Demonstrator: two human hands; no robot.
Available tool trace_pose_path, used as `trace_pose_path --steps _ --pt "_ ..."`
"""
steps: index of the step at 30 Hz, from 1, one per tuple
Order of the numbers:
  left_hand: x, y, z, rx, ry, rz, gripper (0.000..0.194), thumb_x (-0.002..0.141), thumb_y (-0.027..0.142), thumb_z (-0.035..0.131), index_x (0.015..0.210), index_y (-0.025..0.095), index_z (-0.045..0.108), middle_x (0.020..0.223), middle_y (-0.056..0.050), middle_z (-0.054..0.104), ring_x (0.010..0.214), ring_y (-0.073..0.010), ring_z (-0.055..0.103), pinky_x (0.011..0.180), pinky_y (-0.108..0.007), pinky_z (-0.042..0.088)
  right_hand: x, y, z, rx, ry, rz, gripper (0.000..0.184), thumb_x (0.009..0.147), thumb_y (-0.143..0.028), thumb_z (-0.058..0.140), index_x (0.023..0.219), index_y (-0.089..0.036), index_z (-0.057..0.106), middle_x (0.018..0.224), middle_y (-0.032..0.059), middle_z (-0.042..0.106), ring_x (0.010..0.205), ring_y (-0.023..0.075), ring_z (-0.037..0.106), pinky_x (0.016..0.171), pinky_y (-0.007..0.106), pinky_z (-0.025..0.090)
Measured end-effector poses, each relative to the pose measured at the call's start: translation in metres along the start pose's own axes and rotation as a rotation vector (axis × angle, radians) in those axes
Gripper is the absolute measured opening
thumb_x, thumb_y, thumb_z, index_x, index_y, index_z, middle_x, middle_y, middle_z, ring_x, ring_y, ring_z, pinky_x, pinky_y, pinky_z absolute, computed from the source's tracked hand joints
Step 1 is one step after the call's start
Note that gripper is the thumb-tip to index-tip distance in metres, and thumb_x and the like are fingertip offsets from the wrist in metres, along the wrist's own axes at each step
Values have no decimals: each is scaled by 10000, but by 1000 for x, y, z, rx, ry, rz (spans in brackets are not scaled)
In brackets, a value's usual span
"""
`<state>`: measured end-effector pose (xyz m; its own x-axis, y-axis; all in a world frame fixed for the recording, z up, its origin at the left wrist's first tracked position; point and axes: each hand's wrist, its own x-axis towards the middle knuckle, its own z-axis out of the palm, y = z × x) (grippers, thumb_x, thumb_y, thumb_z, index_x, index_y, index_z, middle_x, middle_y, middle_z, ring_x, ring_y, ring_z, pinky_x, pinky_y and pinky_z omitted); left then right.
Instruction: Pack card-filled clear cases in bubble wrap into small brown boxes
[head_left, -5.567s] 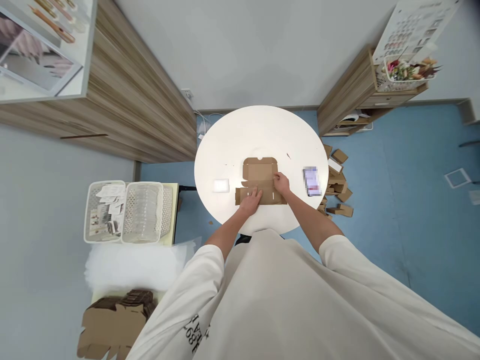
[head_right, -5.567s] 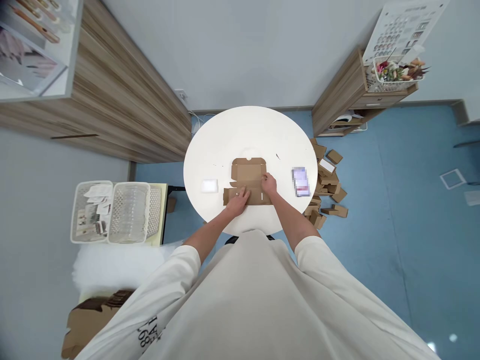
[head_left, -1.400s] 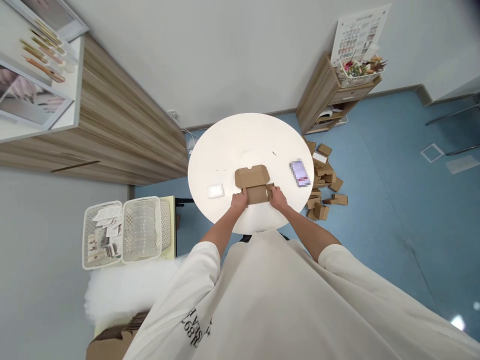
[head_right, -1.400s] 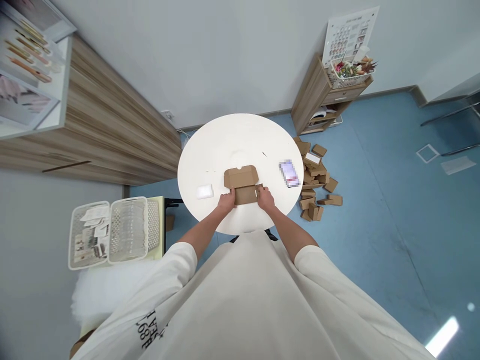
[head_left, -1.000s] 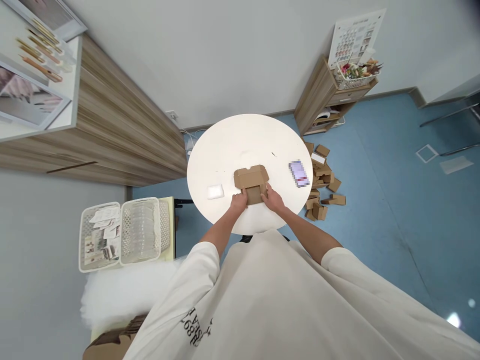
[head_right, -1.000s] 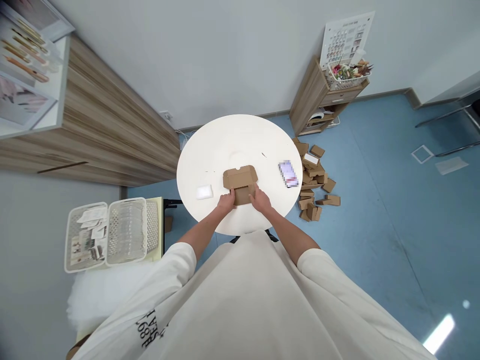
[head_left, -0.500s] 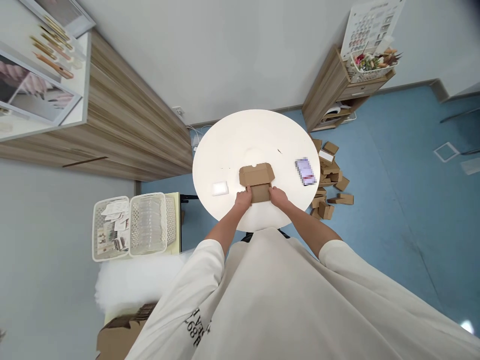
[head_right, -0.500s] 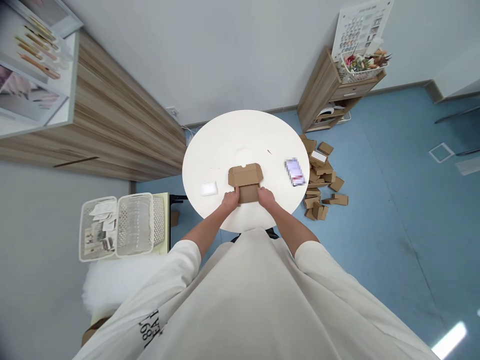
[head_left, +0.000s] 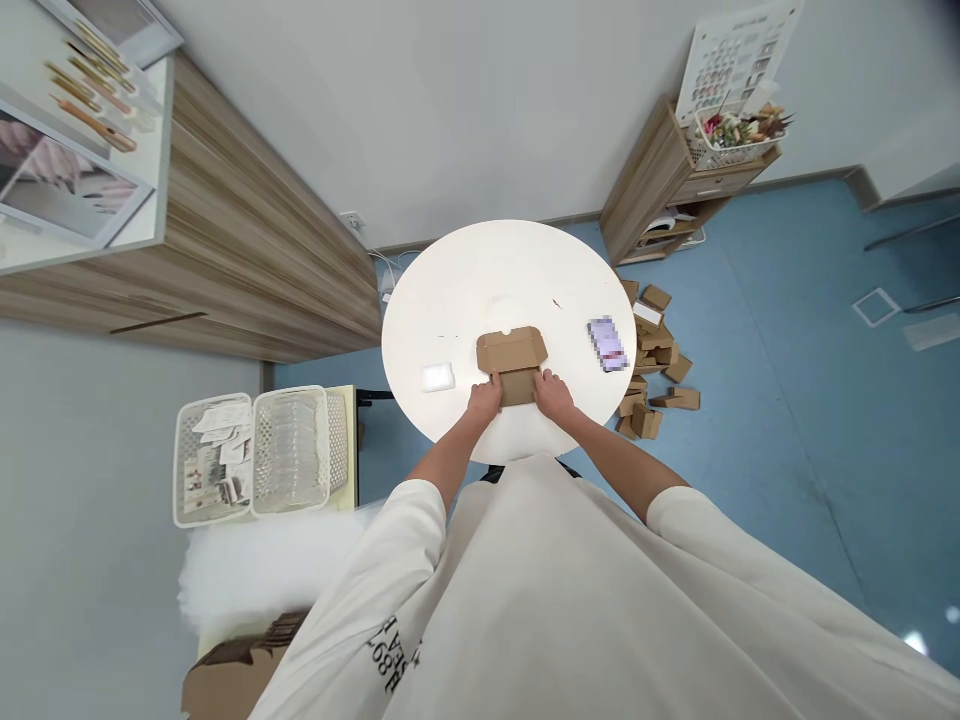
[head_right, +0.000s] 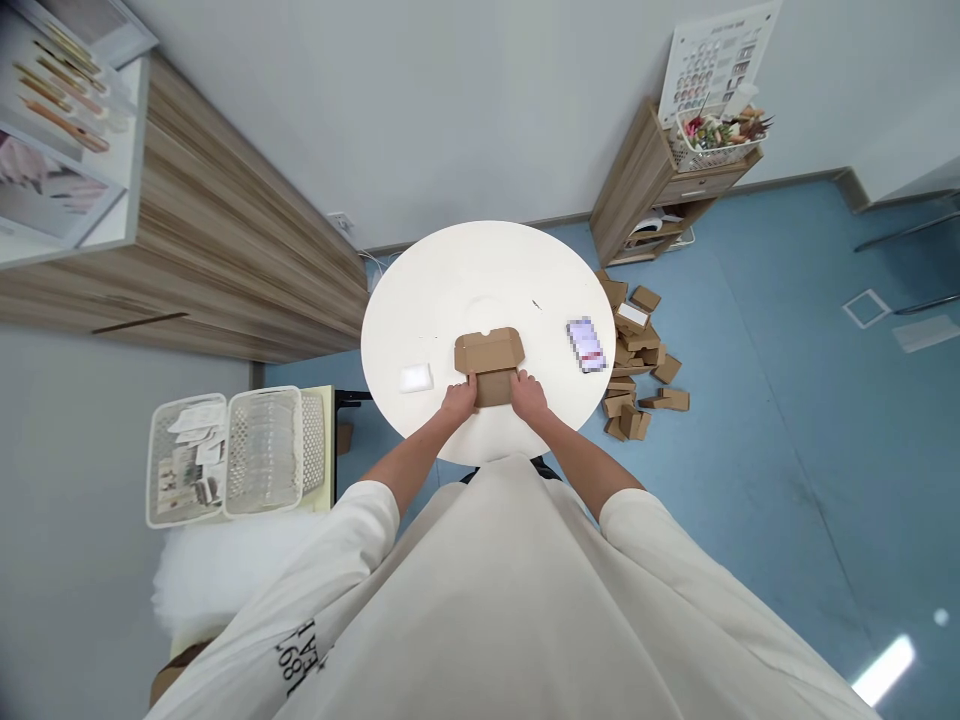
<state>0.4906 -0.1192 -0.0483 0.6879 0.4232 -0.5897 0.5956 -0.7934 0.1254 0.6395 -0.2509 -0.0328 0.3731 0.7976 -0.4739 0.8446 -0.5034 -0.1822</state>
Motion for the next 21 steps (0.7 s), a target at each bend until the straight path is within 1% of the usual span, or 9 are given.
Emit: trace_pose_path --steps 2,4,6,7,11,14,17,19,21 --pt "-1 0 0 -1 12 4 1141 801 268 796 1597 94 -3 1193 -231 670 1113 -335 654 931 -392 422 -2 -2 -1 4 27 -20 458 987 -322 504 1405 -171 392 1456 205 396 1101 303 522 879 391 462" --pt "-1 -1 1 -5 14 7 1121 802 265 794 1595 81 24 1177 -231 674 1108 -339 655 927 -395 422 -1 -4 0 -9 6 -49 666 942 -412 591 1496 -197 291 1568 196 267 1127 312 506 889 393 462" --pt "-1 -1 2 -9 17 11 1104 799 260 797 1591 67 52 1167 -234 675 1105 -343 653 926 -398 419 1 -5 1 -33 -32 -68 843 892 -446 657 1557 -213 196 1616 191 195 1157 330 495 916 406 454" --pt "-1 -1 2 -10 21 12 1101 797 258 798 1590 66 60 1171 -237 673 1107 -343 652 927 -398 418 3 -5 1 -46 -44 -72 889 880 -436 671 1574 -214 162 1625 190 183 1171 337 491 932 413 447" --pt "-2 -1 1 -26 30 13 1112 797 252 796 1595 97 37 1201 -235 665 1117 -334 650 936 -394 414 7 -6 0 -90 -56 -68 929 869 -365 674 1594 -214 114 1625 192 202 1190 339 493 958 420 432" --pt "-5 -3 -2 -52 23 10 1124 799 271 793 1593 108 15 1206 -227 663 1137 -337 640 943 -392 412 9 -9 -4 -114 -72 -52 931 858 -363 688 1585 -218 125 1608 197 231 1178 329 505 941 410 442" --pt "-10 -9 -2 -124 18 22 1094 812 341 780 1593 144 40 1216 -201 658 1153 -337 627 956 -392 409 11 -13 -8 -127 -88 -36 917 846 -352 705 1568 -220 155 1585 198 261 1164 324 515 924 404 453" --pt "-16 -18 -2 -204 53 37 971 868 414 711 1587 177 104 1213 -169 658 1142 -324 627 952 -388 415 12 -15 -9 -129 -90 -30 918 835 -339 721 1559 -212 172 1565 201 285 1157 326 519 919 405 456" --pt "-22 -31 -2 -279 134 27 741 957 433 574 1558 195 211 1210 -145 655 1133 -301 623 945 -379 426 12 -16 -10 -127 -88 -29 921 829 -327 731 1554 -199 179 1545 208 302 1147 325 525 913 406 458"
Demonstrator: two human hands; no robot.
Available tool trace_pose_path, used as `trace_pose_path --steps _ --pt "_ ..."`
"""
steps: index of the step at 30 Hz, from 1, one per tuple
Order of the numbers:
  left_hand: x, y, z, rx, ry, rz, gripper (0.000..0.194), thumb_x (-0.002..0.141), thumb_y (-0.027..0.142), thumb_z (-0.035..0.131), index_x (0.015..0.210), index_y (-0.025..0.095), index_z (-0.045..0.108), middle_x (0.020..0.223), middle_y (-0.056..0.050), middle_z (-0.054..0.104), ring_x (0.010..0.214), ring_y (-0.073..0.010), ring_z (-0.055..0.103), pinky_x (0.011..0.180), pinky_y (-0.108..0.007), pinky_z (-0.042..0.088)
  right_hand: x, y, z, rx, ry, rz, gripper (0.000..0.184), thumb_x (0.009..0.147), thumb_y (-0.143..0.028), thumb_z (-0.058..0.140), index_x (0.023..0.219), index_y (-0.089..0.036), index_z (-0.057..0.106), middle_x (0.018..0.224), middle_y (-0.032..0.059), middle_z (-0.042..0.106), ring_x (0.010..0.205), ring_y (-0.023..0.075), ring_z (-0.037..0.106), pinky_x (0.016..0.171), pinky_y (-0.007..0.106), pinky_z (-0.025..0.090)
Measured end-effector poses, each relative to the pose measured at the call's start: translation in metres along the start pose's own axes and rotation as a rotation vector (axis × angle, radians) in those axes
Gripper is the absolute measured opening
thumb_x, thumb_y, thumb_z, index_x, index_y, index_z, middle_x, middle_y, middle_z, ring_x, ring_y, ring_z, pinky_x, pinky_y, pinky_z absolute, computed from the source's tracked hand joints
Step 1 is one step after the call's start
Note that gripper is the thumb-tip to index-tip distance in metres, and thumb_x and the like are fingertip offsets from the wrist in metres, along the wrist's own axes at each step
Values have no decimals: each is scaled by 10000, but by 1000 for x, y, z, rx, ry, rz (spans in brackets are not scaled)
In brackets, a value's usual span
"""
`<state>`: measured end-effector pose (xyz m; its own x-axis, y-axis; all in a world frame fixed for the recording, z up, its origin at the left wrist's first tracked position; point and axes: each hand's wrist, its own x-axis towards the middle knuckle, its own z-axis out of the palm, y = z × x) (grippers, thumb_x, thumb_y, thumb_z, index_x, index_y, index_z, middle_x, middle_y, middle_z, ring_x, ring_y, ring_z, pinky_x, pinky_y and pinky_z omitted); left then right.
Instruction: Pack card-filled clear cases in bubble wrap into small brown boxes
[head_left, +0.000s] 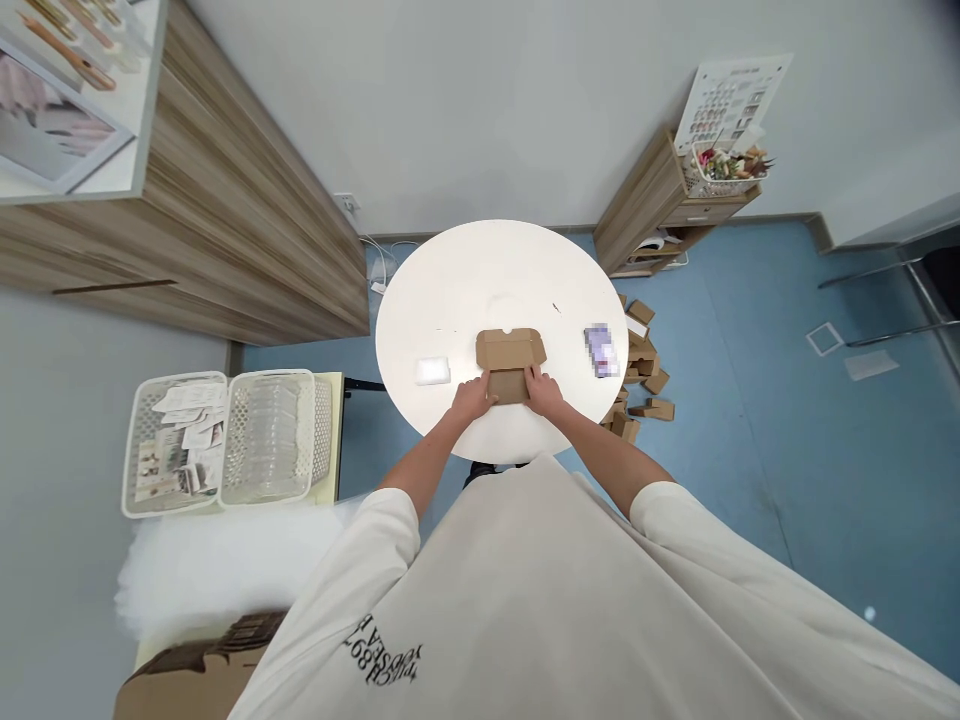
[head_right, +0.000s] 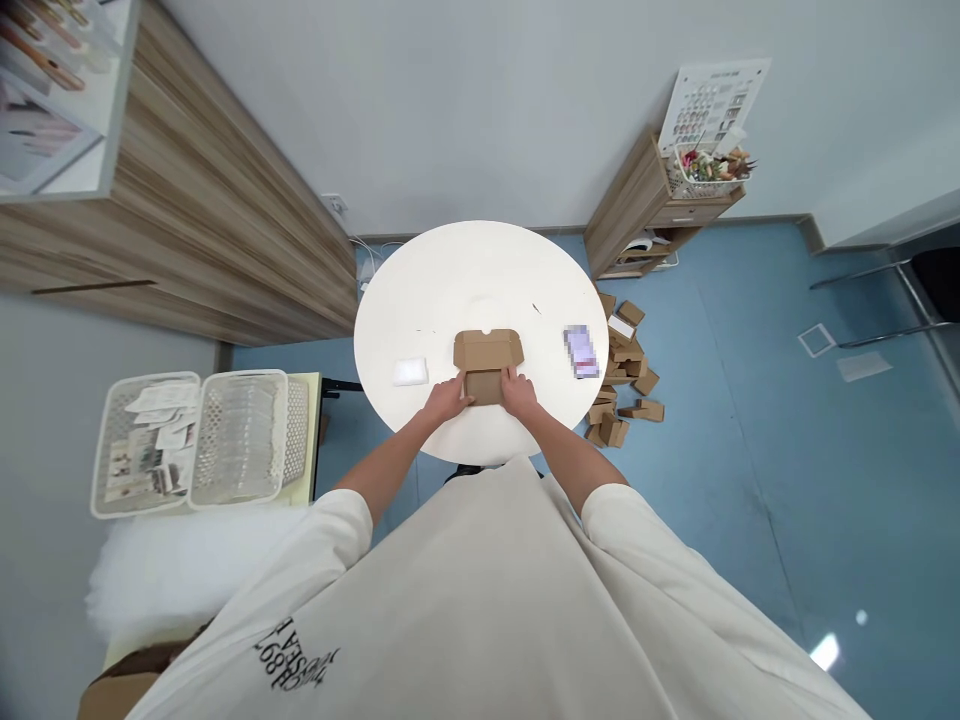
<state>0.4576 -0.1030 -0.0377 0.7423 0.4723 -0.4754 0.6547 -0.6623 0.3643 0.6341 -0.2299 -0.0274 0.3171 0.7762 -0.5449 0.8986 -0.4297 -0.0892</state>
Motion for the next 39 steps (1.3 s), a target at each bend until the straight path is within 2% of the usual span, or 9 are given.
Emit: trace_pose_path --steps 4,7,10,12,15,18,27,33,39 --pt "-12 -32 -14 -60 195 -123 433 1030 348 396 1427 176 419 1262 -146 619 1192 -278 571 971 -370 437 1 -1 0 -11 -7 0 899 839 -328 723 1548 -202 185 1541 208 303 1131 315 535 902 401 459" --pt "-15 -57 -24 -82 308 -309 391 1022 333 395 1376 184 463 1330 -160 570 1241 -289 531 1007 -399 439 1 -2 1 -27 -10 7 890 845 -340 717 1548 -207 188 1550 204 299 1119 313 539 894 401 463" --pt "-14 -79 -27 -180 411 -581 414 997 369 441 1359 170 462 1376 -185 526 1287 -320 502 1016 -438 446 1 -3 0 -31 -11 15 894 847 -338 712 1552 -194 181 1546 210 302 1112 315 539 878 401 468" --pt "-12 -91 -26 -286 405 -740 460 978 421 478 1360 166 446 1384 -202 517 1291 -340 506 980 -451 471 0 -3 -1 -27 -12 18 882 854 -328 701 1553 -199 179 1545 207 303 1116 314 536 873 397 467" --pt "-7 -103 -22 -442 330 -866 531 958 513 499 1355 167 427 1386 -209 520 1266 -353 539 944 -456 496 -1 -5 -2 -27 -15 24 868 859 -312 694 1551 -208 181 1546 199 302 1103 305 538 860 388 470" --pt "-2 -109 -20 -532 301 -903 572 926 534 555 1346 168 426 1408 -213 509 1277 -372 535 963 -471 494 -1 -6 -2 -33 -15 33 879 850 -307 707 1550 -207 185 1549 192 297 1089 301 537 856 391 477" --pt "12 -120 -23 -667 244 -937 549 841 399 724 1278 168 486 1364 -204 554 1275 -387 550 1027 -497 458 1 -4 3 72 1 42 903 836 -253 729 1559 -235 187 1543 186 294 1134 342 519 887 433 465" --pt "17 -134 -17 -721 178 -931 468 741 367 807 1095 179 566 1231 -195 625 1187 -386 611 902 -448 508 3 -2 7 139 9 46 906 823 -239 735 1557 -238 205 1557 185 282 1166 363 501 924 463 452" --pt "8 -128 -13 -603 306 -845 377 718 342 807 934 224 523 1097 -104 648 1123 -321 615 874 -406 485 2 -1 7 134 15 33 900 812 -248 737 1547 -238 218 1554 185 292 1156 358 507 921 459 456"
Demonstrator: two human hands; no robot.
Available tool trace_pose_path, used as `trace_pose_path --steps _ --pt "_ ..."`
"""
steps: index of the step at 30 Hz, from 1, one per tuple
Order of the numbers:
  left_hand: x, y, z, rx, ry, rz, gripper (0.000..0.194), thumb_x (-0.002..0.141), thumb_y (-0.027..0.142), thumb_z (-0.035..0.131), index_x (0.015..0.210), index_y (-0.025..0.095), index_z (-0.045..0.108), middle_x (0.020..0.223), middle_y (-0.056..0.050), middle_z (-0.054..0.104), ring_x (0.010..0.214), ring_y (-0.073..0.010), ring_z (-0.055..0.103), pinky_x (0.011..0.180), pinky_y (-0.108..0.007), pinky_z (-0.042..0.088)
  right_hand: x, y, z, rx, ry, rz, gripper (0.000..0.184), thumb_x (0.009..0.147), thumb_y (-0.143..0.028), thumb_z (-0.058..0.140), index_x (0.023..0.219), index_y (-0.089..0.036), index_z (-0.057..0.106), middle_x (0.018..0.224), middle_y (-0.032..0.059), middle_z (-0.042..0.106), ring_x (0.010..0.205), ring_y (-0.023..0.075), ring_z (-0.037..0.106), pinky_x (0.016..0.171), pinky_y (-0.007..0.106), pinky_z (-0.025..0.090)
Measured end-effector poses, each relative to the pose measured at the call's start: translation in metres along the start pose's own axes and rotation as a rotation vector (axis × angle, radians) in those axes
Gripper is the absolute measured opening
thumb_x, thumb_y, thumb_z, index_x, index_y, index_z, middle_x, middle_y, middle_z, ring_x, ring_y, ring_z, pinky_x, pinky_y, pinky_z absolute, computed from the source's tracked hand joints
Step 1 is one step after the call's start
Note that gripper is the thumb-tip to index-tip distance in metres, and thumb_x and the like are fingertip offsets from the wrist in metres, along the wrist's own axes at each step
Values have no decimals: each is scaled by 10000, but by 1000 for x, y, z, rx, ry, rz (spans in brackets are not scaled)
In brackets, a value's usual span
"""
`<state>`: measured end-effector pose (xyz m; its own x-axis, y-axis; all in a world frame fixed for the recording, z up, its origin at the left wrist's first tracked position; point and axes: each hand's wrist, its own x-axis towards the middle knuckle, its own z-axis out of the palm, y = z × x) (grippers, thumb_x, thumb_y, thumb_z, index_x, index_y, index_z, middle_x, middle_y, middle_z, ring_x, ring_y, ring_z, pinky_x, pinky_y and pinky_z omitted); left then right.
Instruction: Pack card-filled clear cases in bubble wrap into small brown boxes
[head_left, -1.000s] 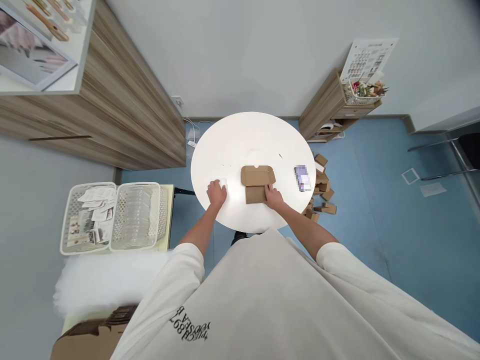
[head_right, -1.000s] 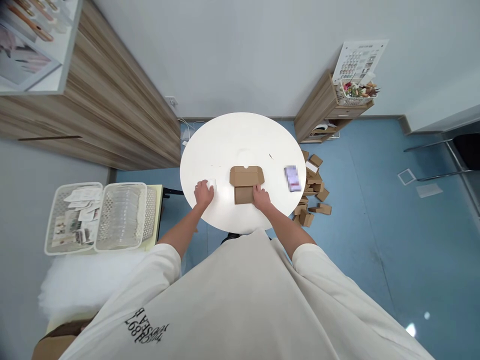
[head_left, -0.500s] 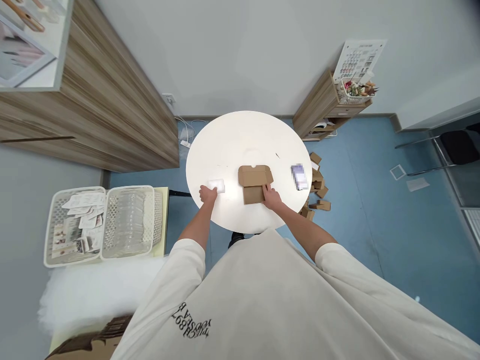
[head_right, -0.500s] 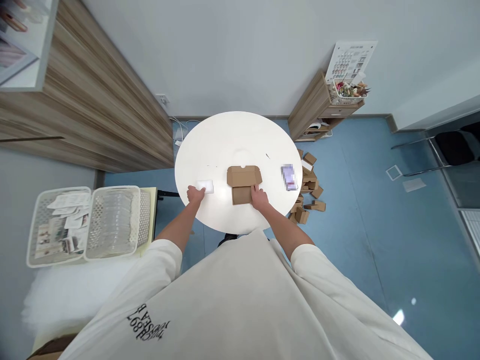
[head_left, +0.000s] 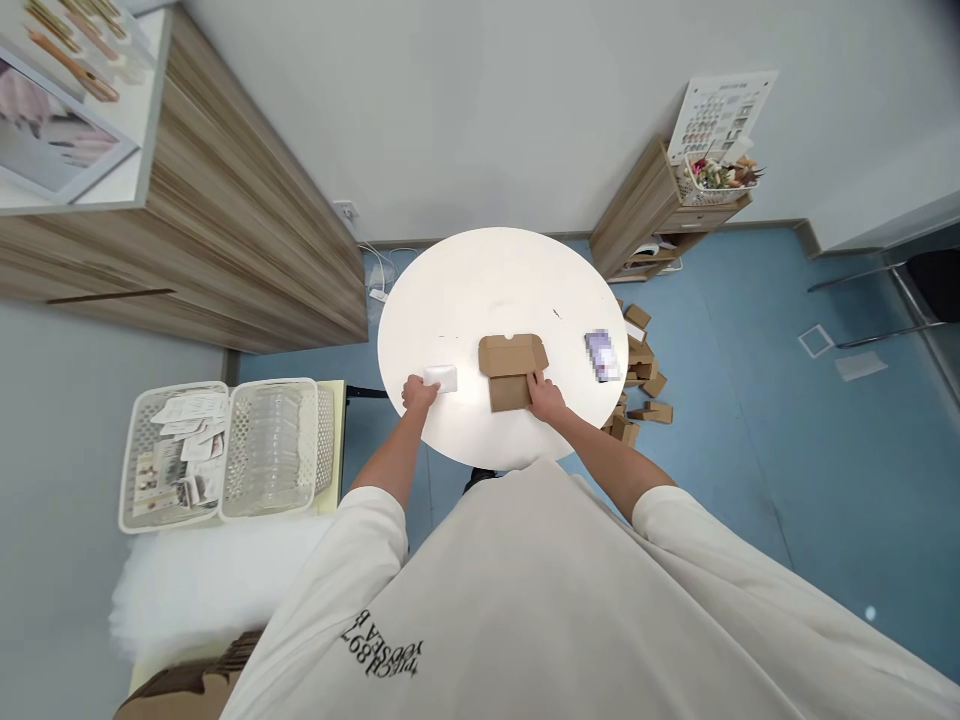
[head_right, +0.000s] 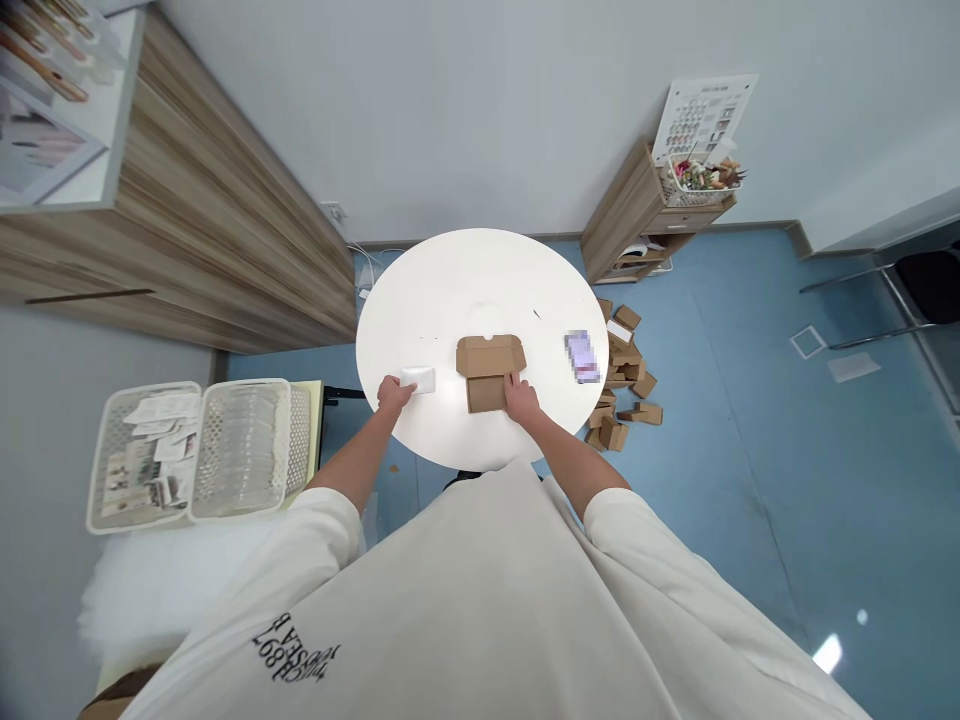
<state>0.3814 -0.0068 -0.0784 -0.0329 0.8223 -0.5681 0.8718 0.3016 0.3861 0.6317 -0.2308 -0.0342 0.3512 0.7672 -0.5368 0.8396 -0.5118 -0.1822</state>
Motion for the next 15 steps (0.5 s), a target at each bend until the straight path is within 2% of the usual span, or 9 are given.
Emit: trace_pose_path --steps 4,9,13,15 --pt "-20 2 -5 -89 -44 141 289 772 308 756 865 238 491 933 -27 640 931 -220 648 806 -327 481 -2 0 -3 -31 12 -15 880 811 -248 734 1537 -219 238 1530 189 328 1122 337 518 895 438 462" --pt "-55 13 -4 -313 -165 199 288 770 323 761 869 236 505 839 8 613 753 -153 611 674 -262 465 -3 3 -5 -47 26 -40 840 825 -273 730 1520 -196 264 1502 193 353 1105 315 526 877 407 462" --pt "-86 31 23 -336 -262 243 283 777 302 760 853 233 496 785 21 608 707 -139 601 666 -257 465 -3 6 -6 -48 23 -49 839 824 -291 739 1513 -197 270 1493 188 361 1096 306 535 858 390 465" --pt "-100 42 44 -249 -236 243 290 773 302 765 840 233 492 797 18 613 737 -148 612 689 -263 464 -3 8 -7 -51 32 -54 835 825 -308 741 1508 -201 274 1494 186 363 1087 301 539 850 385 466"
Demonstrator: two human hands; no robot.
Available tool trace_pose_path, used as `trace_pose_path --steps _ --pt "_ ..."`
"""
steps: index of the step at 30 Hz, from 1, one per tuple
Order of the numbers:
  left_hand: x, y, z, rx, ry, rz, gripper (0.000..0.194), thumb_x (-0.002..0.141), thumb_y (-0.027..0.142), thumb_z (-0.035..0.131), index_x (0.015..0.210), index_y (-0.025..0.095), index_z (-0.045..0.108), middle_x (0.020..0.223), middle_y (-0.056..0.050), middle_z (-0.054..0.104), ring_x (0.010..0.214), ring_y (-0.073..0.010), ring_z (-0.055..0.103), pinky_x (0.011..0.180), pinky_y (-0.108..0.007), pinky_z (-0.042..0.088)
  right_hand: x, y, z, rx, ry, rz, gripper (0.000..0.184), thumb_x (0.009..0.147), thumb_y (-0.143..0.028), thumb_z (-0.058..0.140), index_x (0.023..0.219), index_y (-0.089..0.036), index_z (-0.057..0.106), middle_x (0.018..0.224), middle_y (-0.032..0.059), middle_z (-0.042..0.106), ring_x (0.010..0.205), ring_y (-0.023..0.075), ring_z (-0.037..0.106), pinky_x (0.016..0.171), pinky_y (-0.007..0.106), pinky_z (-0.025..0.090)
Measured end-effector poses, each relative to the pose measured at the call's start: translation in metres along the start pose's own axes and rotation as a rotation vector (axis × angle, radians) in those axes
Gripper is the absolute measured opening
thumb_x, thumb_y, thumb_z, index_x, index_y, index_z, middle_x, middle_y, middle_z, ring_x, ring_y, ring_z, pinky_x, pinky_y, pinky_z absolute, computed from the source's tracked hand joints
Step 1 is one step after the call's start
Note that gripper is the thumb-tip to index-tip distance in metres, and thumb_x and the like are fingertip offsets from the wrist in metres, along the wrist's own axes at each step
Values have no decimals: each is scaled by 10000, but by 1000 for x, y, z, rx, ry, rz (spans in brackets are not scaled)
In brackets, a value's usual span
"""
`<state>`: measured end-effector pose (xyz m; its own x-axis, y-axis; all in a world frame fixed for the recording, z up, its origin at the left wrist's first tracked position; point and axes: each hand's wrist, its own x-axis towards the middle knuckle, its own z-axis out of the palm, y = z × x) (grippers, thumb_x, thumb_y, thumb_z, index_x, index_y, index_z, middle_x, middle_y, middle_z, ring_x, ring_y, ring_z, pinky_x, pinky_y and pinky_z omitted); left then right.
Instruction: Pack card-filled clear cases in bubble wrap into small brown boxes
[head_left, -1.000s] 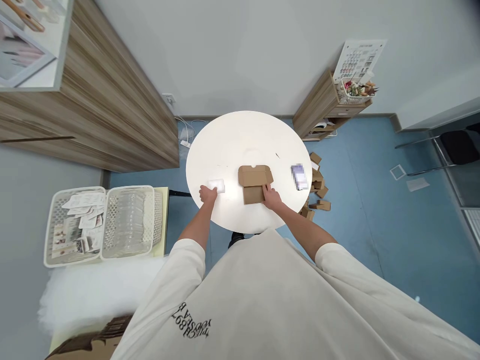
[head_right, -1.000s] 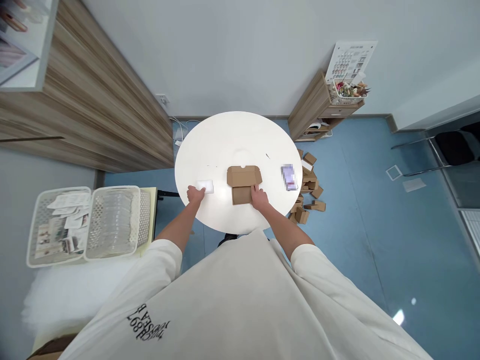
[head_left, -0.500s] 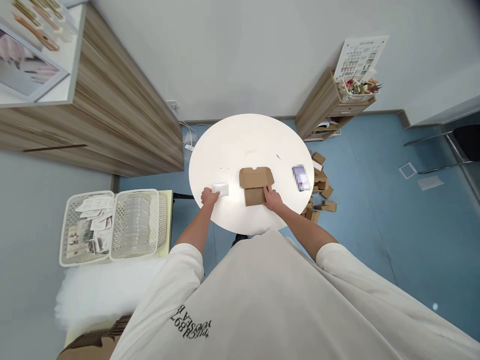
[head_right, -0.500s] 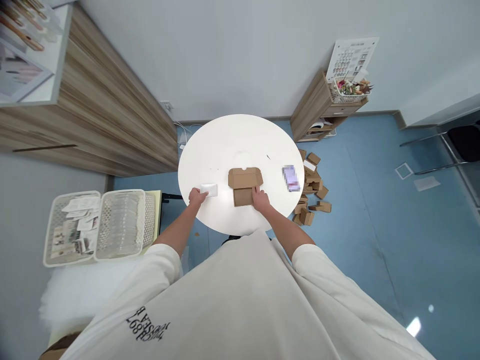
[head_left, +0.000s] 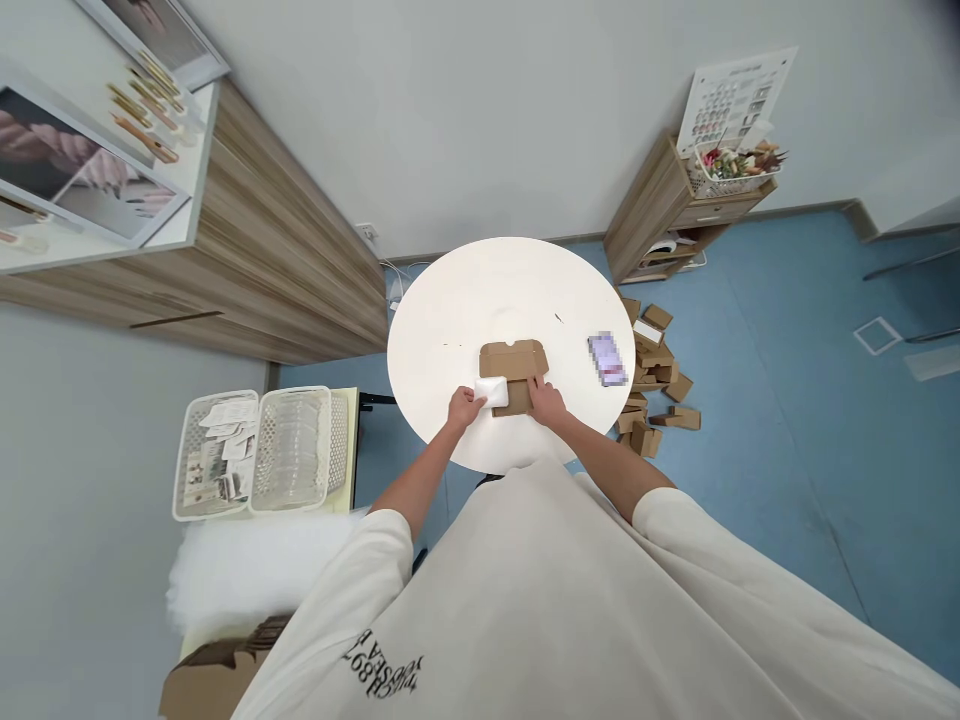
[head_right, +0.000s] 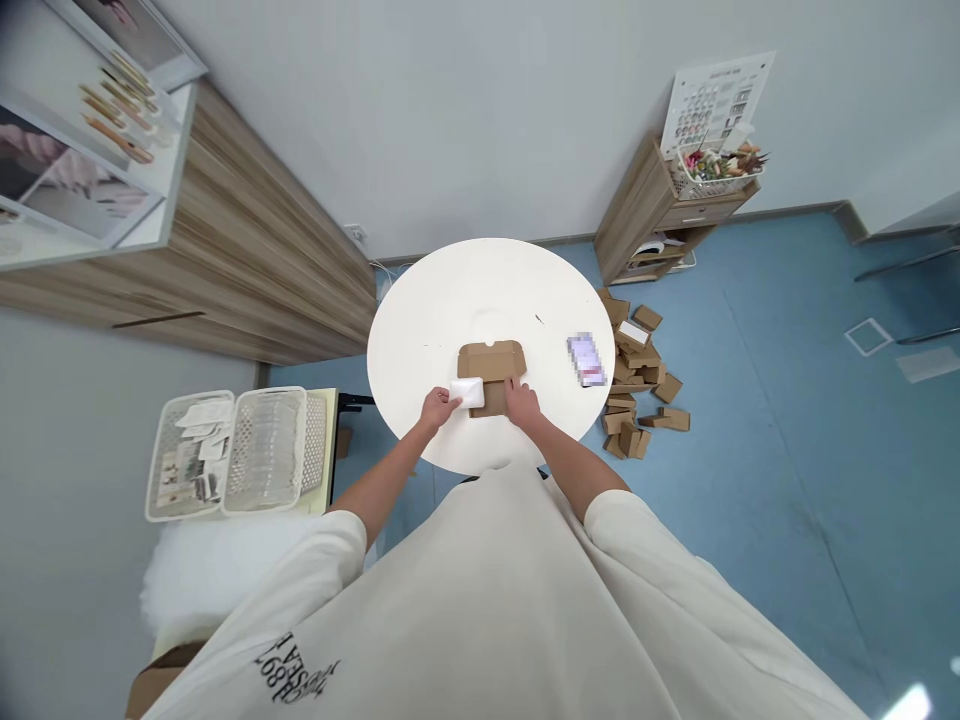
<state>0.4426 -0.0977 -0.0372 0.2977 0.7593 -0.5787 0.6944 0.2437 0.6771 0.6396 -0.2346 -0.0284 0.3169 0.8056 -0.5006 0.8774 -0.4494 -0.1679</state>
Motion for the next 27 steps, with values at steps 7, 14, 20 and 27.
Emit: trace_pose_path --steps 7,14,20,27 --pt "-9 28 68 313 -8 46 243 829 308 712 888 248 484 930 -26 668 931 -217 653 767 -301 446 1 4 2 8 13 -15 821 818 -321 756 1486 -214 292 1472 173 389 1102 299 532 859 380 463" --pt "-10 30 83 346 -39 107 214 858 225 657 1038 225 540 1044 -124 679 1046 -312 653 852 -390 452 3 8 3 90 4 -24 821 809 -275 770 1484 -233 304 1486 172 381 1136 316 516 906 408 452" --pt "-13 26 70 316 -5 190 193 900 222 564 1092 241 562 1157 -127 641 1112 -303 617 896 -415 456 3 10 6 146 5 -28 833 825 -324 742 1508 -236 274 1497 173 369 1170 331 504 956 444 443" --pt "6 26 41 230 176 145 252 919 253 525 1169 228 529 1235 -132 588 1159 -288 579 954 -406 447 0 11 6 76 0 -55 864 826 -308 706 1538 -235 221 1560 170 319 1167 319 494 945 417 442"
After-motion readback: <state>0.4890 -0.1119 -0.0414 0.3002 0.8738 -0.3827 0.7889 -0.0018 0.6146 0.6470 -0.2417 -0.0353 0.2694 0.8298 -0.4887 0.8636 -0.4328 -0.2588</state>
